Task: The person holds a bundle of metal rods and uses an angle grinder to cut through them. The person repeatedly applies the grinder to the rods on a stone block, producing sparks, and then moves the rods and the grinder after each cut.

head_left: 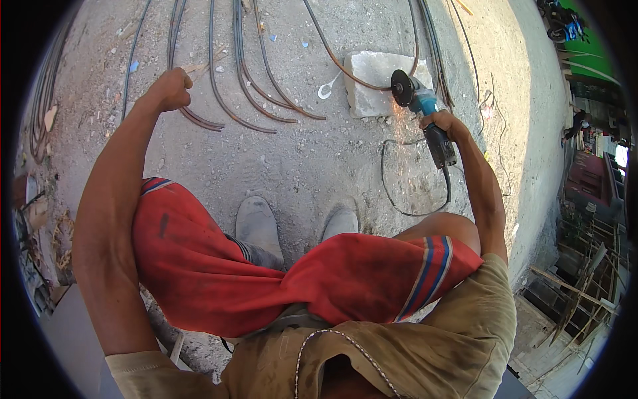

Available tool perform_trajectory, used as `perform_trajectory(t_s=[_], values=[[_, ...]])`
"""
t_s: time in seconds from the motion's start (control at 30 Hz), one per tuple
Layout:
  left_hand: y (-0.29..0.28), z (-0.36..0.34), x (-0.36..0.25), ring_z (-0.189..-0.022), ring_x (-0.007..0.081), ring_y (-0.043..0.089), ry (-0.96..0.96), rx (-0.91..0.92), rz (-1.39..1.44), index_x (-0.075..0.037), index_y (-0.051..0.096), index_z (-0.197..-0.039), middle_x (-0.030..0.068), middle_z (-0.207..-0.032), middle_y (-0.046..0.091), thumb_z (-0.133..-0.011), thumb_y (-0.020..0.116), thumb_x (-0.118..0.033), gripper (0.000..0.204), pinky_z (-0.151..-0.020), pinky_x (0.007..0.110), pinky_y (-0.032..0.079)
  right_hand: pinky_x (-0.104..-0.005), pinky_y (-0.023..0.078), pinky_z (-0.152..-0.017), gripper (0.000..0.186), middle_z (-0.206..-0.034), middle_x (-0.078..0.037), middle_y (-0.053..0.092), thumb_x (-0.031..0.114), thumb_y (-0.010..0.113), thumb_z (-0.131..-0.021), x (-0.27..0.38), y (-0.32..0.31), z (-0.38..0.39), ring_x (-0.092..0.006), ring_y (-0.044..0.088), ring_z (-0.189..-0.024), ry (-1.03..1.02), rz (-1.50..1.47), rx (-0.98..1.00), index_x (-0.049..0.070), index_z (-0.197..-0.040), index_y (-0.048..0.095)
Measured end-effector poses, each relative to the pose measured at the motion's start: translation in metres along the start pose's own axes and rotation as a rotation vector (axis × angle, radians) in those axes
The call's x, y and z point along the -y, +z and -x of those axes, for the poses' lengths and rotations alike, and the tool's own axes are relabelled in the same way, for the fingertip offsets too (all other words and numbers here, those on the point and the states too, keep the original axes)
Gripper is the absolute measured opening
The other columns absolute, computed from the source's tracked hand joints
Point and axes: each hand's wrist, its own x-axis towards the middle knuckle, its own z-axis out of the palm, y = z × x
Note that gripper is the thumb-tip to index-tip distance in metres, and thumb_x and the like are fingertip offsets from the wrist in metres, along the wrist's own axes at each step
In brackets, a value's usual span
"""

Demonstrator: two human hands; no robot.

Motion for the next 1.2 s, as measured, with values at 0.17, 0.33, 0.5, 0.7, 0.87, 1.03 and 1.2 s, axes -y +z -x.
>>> perform_trajectory(t_s=[0.17,0.33,0.5,0.7,0.87,1.03,1.2], values=[[-0.002,0.001,0.0,-0.091,0.0357,0.063,0.006,0.022,-0.014,0.003,0.064,-0.091,0.024,-0.091,0.065,-0.063,0.059,-0.003,0.029,-0.08,0.038,0.049,-0.0306,0.047,-0.049,0.017,-0.07,-0.006,0.062,0.015,0.071,-0.061,0.006,0.003,0.01,-0.0162,0.058,-0.054,0.042,0.001,0.022,0.004,-0.073,0.065],[-0.002,0.001,-0.004,-0.09,0.0359,0.063,0.01,0.008,-0.002,0.003,0.065,-0.09,0.0245,-0.09,0.065,-0.063,0.059,-0.003,0.029,-0.08,0.038,0.05,-0.031,0.047,-0.049,0.021,-0.069,-0.007,0.061,0.015,0.071,-0.06,-0.016,-0.003,-0.005,-0.017,0.057,-0.053,-0.031,-0.017,0.02,0.002,-0.076,0.066],[-0.002,0.006,-0.004,-0.088,0.0359,0.063,0.0,-0.008,-0.004,0.003,0.065,-0.088,0.0239,-0.088,0.065,-0.062,0.057,-0.002,0.028,-0.079,0.038,0.05,-0.0308,0.047,-0.048,0.024,-0.068,-0.009,0.061,0.015,0.071,-0.06,-0.002,0.006,0.01,-0.0172,0.057,-0.051,0.019,0.035,0.004,0.0,-0.078,0.065],[-0.009,-0.001,-0.012,-0.094,0.0356,0.062,-0.04,0.118,-0.07,0.006,0.065,-0.094,0.0255,-0.096,0.064,-0.062,0.058,-0.002,0.033,-0.085,0.037,0.048,-0.0305,0.046,-0.047,0.023,-0.066,-0.008,0.06,0.016,0.07,-0.06,0.004,-0.004,-0.005,-0.0168,0.055,-0.049,-0.045,-0.015,0.011,0.001,-0.077,0.064],[0.001,0.004,0.006,-0.077,0.0382,0.062,0.06,-0.013,-0.087,0.003,0.06,-0.071,0.0238,-0.076,0.063,-0.061,0.055,-0.002,0.012,-0.069,0.041,0.049,-0.0313,0.047,-0.053,0.025,-0.073,-0.008,0.061,0.016,0.072,-0.06,0.033,0.0,-0.004,-0.0177,0.059,-0.06,-0.026,-0.041,0.062,0.001,-0.079,0.066],[0.002,0.006,0.006,-0.084,0.0365,0.063,0.036,-0.068,-0.014,0.003,0.064,-0.08,0.0243,-0.083,0.064,-0.061,0.056,-0.002,0.022,-0.074,0.039,0.05,-0.0307,0.048,-0.048,0.022,-0.067,-0.007,0.06,0.016,0.071,-0.061,0.026,-0.001,-0.017,-0.0164,0.058,-0.053,-0.097,-0.041,0.017,0.003,-0.078,0.065],[-0.002,0.001,0.001,-0.089,0.0357,0.063,-0.01,0.007,-0.041,0.003,0.066,-0.088,0.024,-0.088,0.065,-0.061,0.057,-0.002,0.028,-0.079,0.038,0.05,-0.0311,0.047,-0.047,0.025,-0.068,-0.007,0.061,0.017,0.072,-0.059,0.025,0.002,-0.016,-0.0174,0.057,-0.051,-0.056,-0.022,0.001,0.003,-0.078,0.065]])
